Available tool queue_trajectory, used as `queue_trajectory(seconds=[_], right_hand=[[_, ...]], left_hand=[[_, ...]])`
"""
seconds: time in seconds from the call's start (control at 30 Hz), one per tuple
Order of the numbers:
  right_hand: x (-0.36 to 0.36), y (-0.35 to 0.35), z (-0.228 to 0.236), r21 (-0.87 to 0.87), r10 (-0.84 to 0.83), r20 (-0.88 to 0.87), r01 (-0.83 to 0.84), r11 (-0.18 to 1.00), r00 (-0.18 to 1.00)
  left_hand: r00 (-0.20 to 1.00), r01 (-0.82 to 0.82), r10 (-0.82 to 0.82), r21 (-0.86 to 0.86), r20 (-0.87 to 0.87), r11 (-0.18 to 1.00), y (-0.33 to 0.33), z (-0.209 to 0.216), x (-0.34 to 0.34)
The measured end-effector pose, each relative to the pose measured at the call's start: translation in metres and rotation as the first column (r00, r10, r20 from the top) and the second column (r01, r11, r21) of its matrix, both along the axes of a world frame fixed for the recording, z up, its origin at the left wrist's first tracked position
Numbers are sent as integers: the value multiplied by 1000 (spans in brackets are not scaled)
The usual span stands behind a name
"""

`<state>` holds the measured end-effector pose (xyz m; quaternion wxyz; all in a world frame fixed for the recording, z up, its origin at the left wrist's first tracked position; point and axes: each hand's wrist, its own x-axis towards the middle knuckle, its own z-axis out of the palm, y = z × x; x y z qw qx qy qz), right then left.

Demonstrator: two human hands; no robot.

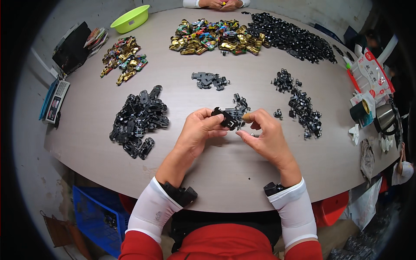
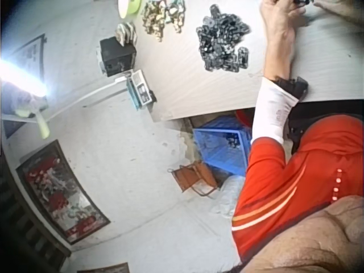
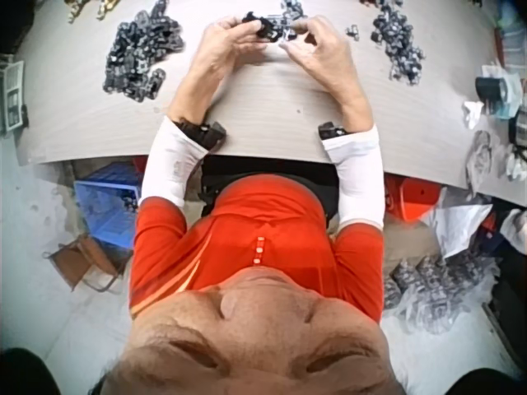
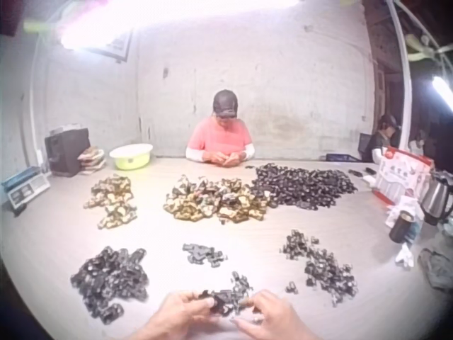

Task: The person sits at a table and assembles small black lock mechanisms by hand. They pick up a lock body and a small metal pin, insert the pin into the body, and place the finished unit into a pile. The process is repeated continuously with components from piles on the table.

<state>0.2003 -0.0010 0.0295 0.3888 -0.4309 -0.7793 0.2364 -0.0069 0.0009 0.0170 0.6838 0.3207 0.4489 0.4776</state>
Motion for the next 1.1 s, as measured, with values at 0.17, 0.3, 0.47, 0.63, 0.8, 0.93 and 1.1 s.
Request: queue_trajectory(seconds=[0.17,0.3,0.47,0.63,0.8,0.93,1.1], right_hand=[[-6,-1,-6,140,17,91,-30,990,996],[-6,0,-9,123,-6,136,-11,992,991],[-8,-1,-7,-19,26,26,-26,999,999],[-4,3,-13,112,49,19,-51,992,999],[-8,2,-22,189,-27,114,5,982,993],[-5,2,-15,-169,-3,38,9,986,999],[50,22,-19,224,-401,193,358,907,896]], left_hand=[[994,-9,8,1,112,1000,-4,-12,9],[992,-38,39,-7,119,999,-7,-14,12],[977,-10,12,-8,211,1000,-7,-20,10],[979,-15,12,11,205,1000,-12,-17,15],[987,-62,55,44,149,997,-14,-17,20],[986,-58,58,-4,157,998,-12,-16,22],[991,-34,35,-12,128,999,-12,-10,22]])
